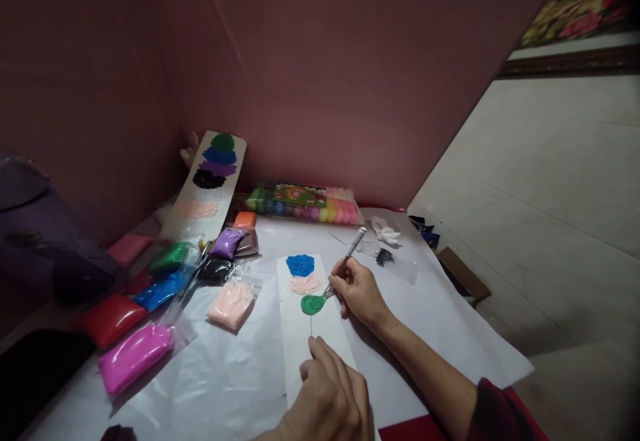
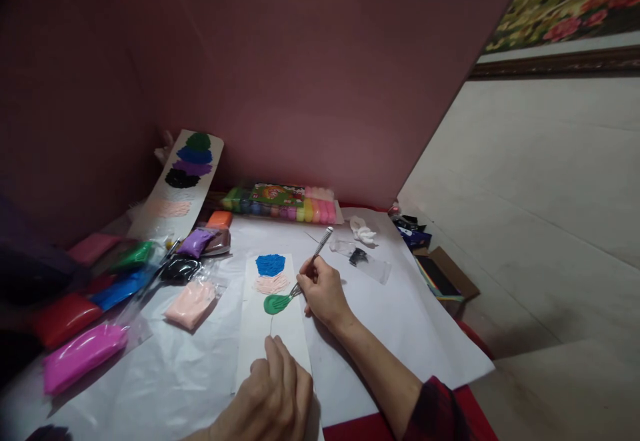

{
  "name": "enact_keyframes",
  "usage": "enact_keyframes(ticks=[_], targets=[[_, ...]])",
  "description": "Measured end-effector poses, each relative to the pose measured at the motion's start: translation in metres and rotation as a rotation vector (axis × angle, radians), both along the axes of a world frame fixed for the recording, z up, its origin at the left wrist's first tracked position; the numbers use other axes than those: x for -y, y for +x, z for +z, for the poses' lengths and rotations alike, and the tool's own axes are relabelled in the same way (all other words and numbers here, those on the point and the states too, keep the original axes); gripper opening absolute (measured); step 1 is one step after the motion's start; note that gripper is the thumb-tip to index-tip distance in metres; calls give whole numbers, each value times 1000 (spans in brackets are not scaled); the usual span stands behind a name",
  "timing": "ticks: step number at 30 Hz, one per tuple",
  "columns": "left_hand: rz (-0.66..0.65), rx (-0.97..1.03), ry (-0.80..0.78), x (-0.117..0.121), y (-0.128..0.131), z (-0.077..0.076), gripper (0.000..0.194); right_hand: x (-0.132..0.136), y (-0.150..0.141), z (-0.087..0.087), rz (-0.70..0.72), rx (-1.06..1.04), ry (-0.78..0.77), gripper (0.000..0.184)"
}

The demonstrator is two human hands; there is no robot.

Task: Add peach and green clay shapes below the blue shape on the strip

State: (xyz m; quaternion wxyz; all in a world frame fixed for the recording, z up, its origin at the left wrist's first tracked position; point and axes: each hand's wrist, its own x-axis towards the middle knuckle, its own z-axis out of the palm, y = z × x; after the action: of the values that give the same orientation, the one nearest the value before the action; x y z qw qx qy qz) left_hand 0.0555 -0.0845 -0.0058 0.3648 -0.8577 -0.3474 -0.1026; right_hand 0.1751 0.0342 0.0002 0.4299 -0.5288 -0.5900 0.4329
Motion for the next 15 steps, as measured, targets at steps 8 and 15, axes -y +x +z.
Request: enact_keyframes(ticks=[8, 15], targets=[[3, 4, 8, -1, 1, -1, 22, 6, -3, -8, -148, -101, 142, 19], [-11, 16, 18, -2, 1, -2, 21, 17, -20, -6, -53, -73, 217, 12]])
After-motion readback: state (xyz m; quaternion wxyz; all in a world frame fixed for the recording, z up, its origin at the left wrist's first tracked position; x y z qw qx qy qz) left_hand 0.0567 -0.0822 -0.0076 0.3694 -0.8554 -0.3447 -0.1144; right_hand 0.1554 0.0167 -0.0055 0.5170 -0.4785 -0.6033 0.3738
